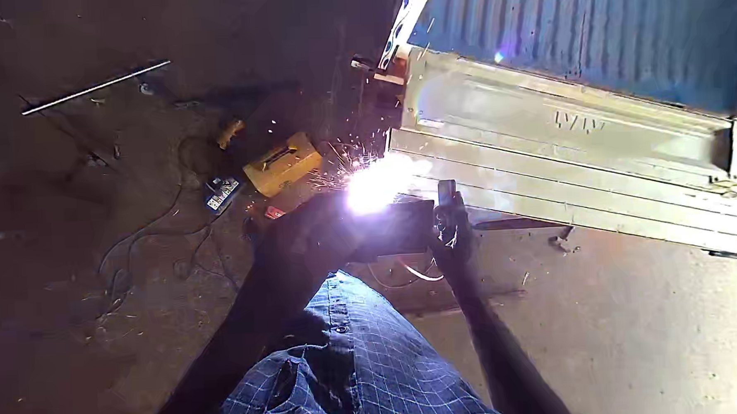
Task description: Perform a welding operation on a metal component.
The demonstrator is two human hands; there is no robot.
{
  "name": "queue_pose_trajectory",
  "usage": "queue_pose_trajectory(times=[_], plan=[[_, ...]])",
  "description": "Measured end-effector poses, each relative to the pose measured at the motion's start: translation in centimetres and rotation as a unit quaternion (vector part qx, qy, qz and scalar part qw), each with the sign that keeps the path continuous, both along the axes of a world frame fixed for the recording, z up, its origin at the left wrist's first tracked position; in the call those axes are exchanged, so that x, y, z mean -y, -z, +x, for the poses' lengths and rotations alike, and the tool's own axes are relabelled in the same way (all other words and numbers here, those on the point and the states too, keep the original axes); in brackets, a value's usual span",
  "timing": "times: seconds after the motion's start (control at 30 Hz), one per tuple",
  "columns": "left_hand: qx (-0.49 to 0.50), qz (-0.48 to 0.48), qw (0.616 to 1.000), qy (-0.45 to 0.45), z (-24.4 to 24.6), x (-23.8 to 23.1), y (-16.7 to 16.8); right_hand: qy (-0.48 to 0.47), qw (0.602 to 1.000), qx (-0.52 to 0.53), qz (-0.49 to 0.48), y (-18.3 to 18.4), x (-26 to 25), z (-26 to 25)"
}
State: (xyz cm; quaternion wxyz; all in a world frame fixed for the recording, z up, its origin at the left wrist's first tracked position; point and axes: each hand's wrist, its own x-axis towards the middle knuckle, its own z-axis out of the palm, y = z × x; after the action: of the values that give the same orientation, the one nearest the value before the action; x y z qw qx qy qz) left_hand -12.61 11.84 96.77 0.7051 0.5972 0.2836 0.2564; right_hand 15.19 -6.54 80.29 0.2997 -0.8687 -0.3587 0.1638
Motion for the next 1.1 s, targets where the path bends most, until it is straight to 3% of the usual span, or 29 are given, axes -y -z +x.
queue_pose_trajectory(times=[1.1], plan=[[0.035, -0.007, 0.999, -0.009, 0.4, -0.4, -0.1, -0.003, 1.0, 0.001, -0.025, -0.3, -0.6, 0.7]])
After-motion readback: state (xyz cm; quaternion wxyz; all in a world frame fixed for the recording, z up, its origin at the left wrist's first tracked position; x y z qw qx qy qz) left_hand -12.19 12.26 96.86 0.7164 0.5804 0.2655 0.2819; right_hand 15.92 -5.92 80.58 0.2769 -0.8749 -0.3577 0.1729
